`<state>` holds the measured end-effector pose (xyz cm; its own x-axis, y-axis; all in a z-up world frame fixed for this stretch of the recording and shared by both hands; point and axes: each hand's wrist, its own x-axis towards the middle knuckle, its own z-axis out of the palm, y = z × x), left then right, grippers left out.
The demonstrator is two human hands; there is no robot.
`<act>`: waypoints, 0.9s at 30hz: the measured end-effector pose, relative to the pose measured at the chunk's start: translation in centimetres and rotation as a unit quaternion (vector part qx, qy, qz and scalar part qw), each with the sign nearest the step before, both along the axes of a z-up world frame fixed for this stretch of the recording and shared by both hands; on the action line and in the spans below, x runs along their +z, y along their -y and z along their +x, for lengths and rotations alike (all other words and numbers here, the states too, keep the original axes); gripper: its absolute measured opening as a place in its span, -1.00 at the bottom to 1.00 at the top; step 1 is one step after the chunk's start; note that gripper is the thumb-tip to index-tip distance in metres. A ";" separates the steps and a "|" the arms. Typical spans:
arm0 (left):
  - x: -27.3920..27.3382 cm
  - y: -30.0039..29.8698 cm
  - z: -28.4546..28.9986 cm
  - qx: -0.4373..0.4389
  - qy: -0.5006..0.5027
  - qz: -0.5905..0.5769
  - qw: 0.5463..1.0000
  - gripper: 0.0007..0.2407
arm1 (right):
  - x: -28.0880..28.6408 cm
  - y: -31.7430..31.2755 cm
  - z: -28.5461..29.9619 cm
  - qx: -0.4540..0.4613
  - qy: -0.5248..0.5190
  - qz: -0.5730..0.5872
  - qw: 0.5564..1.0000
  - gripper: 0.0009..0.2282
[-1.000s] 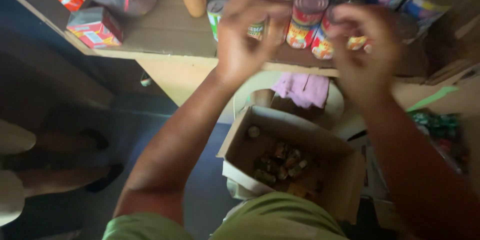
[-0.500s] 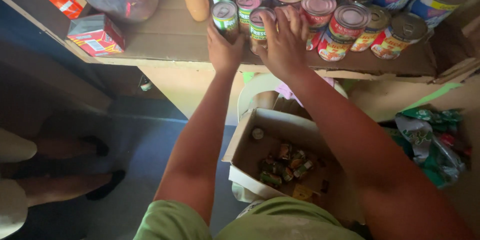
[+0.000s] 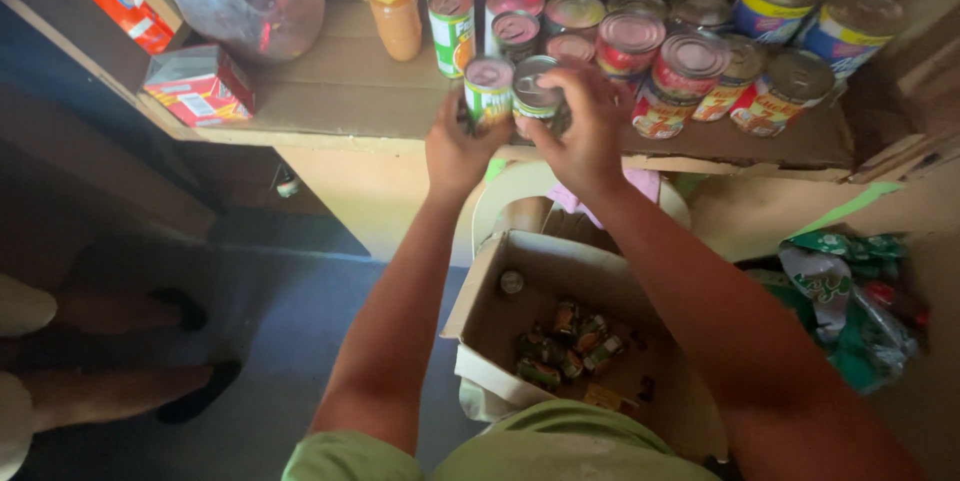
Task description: The recorder organizes canned food products on a grocery store shelf, taking them from a cardboard box on the floor and neatly stacking them on the store display shelves.
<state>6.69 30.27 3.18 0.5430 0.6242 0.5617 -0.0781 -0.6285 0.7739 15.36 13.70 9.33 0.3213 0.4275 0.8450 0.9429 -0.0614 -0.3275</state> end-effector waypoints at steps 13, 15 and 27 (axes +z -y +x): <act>1.3 10.9 -2.2 -0.244 0.040 -0.166 0.955 -0.41 | 5.3 12.1 -3.6 0.185 -0.226 0.200 0.935 -0.62; 0.6 12.4 -1.5 -0.301 0.036 -0.161 0.939 -0.45 | 5.6 13.2 -3.6 0.211 -0.251 0.189 0.926 -0.60; 0.9 19.2 -0.3 -0.376 -0.032 -0.182 0.908 -0.38 | 6.4 18.3 -3.8 0.191 -0.288 0.150 0.926 -0.33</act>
<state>6.36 11.05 4.10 0.9167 0.2020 0.3448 -0.3268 -0.1175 0.9377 11.57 -4.59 15.76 0.6296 0.3756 0.6801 0.5412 0.4160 -0.7308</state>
